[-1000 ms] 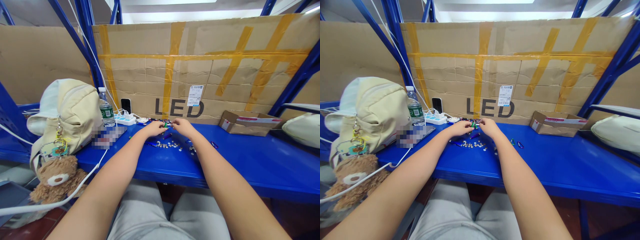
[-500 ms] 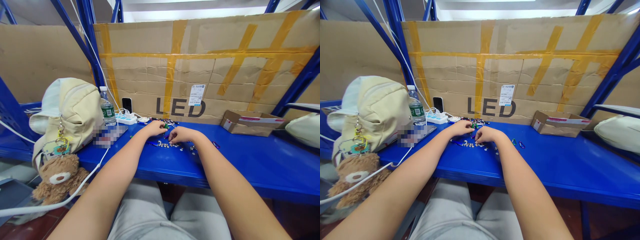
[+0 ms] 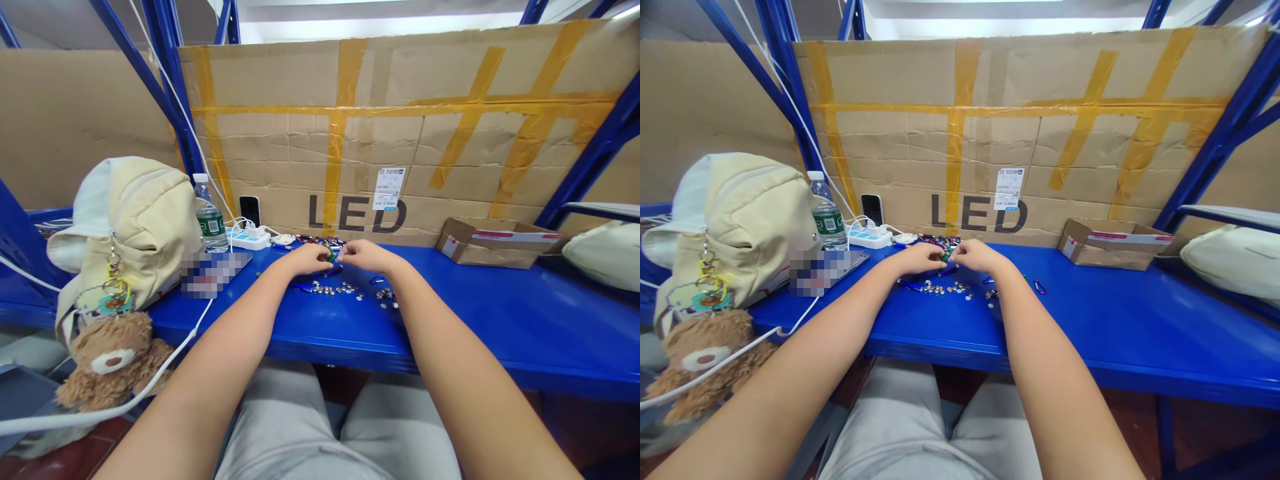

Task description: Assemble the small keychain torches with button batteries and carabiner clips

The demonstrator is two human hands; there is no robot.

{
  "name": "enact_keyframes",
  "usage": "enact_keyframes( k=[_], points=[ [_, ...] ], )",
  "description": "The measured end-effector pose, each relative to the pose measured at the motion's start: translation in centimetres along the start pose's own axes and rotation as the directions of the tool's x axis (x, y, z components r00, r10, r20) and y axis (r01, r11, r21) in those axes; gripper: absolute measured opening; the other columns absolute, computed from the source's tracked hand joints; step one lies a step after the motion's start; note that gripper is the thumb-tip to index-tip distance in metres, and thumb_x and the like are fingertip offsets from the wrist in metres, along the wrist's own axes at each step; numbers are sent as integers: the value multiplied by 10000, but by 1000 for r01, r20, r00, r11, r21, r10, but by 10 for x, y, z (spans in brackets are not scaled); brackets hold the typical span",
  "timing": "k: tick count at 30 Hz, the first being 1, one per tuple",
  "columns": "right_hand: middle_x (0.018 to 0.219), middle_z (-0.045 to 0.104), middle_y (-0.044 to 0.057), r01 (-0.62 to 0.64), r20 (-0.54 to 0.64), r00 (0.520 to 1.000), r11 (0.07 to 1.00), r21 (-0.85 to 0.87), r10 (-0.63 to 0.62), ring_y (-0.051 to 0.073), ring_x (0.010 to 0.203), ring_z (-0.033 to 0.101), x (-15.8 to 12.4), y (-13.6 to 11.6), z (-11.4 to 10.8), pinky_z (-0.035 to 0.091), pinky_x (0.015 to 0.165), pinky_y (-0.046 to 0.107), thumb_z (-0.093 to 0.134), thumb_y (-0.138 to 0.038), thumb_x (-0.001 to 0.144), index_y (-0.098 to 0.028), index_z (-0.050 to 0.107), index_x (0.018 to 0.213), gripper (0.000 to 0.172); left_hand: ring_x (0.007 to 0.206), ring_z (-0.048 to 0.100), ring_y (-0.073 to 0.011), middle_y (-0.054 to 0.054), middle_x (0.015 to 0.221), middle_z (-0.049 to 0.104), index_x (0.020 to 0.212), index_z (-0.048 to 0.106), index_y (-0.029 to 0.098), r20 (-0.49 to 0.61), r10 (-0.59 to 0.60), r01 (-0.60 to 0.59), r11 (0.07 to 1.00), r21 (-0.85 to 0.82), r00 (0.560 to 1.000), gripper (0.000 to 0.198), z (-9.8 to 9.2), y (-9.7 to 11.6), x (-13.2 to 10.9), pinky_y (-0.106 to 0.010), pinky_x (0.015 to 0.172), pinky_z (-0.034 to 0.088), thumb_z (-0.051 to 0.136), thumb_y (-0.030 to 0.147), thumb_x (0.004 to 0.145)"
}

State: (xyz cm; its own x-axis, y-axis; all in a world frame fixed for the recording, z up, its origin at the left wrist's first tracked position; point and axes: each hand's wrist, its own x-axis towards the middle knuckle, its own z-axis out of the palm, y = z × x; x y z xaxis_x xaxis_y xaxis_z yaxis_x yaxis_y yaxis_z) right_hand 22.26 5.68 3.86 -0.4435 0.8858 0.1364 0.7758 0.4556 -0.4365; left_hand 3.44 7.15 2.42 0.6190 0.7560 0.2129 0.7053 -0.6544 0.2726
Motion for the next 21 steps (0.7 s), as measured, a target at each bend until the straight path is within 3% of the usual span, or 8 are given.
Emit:
enact_keyframes(
  k=[2, 7, 12, 21],
  points=[
    [708, 617, 20, -42, -83, 995, 993, 111, 52, 119, 641, 517, 1, 6, -2, 397, 598, 223, 517, -353, 777, -149, 618, 813, 230, 629, 486, -129, -7, 696, 576, 737, 607, 164, 32, 50, -49, 998, -27, 998, 222, -1, 2, -1, -239, 570, 323, 530, 371, 764],
    [676, 571, 1, -58, 68, 997, 955, 290, 40, 92, 570, 473, 2, 14, 0, 404, 563, 214, 549, -362, 757, -160, 593, 785, 208, 677, 520, -131, -10, 759, 624, 830, 653, 173, 44, 106, -103, 993, -61, 993, 201, -1, 4, 0, -235, 619, 346, 552, 334, 763],
    [625, 518, -20, -77, 40, 997, 898, 434, 66, 78, 546, 444, -2, 9, -3, 394, 539, 207, 594, -395, 729, -167, 549, 732, 233, 656, 507, -126, -13, 745, 622, 823, 659, 160, 36, 108, -107, 994, -21, 993, 210, -1, 3, 1, -233, 604, 336, 557, 334, 766],
    [706, 581, 17, -71, 41, 997, 950, 306, 62, 99, 581, 485, 3, 11, 3, 403, 497, 209, 619, -312, 716, -158, 592, 803, 179, 632, 490, -119, -11, 722, 612, 813, 657, 153, 58, 112, -111, 993, -28, 992, 220, -1, 3, 1, -232, 579, 311, 543, 338, 777]
  ],
)
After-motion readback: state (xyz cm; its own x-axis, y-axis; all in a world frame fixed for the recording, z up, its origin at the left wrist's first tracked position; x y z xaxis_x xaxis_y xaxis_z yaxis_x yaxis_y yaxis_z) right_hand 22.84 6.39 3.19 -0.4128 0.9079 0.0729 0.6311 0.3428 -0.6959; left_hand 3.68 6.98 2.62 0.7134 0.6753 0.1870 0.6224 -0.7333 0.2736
